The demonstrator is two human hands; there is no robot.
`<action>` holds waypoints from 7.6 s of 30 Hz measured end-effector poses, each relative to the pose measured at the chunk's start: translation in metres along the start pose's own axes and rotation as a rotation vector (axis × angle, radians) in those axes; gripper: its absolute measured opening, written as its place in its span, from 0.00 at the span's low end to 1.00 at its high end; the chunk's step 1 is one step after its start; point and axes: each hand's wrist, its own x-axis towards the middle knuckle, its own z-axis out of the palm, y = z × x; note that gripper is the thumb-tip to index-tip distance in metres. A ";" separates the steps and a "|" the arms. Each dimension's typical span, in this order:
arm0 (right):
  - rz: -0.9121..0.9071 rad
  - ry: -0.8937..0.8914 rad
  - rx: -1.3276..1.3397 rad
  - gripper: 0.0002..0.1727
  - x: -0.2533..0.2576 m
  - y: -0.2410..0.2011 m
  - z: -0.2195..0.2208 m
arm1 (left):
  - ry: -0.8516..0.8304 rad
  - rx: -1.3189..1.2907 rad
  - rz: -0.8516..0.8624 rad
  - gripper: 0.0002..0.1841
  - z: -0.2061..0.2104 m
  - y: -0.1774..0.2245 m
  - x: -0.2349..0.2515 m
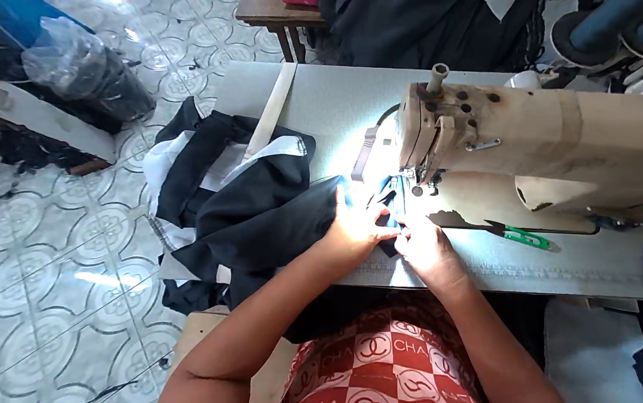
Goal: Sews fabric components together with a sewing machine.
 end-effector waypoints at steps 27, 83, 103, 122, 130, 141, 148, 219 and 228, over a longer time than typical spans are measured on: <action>0.009 0.053 -0.257 0.16 0.024 -0.003 0.009 | 0.013 0.111 -0.075 0.30 -0.002 -0.016 0.016; -0.054 0.301 0.055 0.12 -0.024 -0.002 0.031 | 0.478 -0.171 0.137 0.19 0.031 0.002 -0.033; 0.023 0.229 0.076 0.15 -0.018 -0.004 0.003 | 0.363 0.147 0.071 0.12 0.017 0.017 -0.008; -0.126 0.230 -0.191 0.15 -0.020 0.005 0.020 | 0.348 0.127 0.091 0.13 0.024 0.010 -0.008; -0.177 0.290 -0.224 0.14 -0.016 0.009 0.025 | 0.355 0.127 0.093 0.13 0.023 0.007 -0.005; -0.035 0.269 -0.204 0.12 0.033 0.002 0.019 | 0.374 0.082 0.097 0.13 0.011 -0.024 0.031; -0.037 0.296 -0.133 0.22 0.022 0.017 0.024 | 0.395 0.238 -0.014 0.23 0.013 -0.006 -0.011; 0.169 0.199 0.407 0.12 -0.016 0.034 -0.009 | 0.373 -0.351 -0.032 0.19 0.007 -0.012 -0.015; 0.317 0.094 0.855 0.07 -0.006 0.028 -0.025 | 0.613 0.094 0.247 0.31 0.043 0.008 0.004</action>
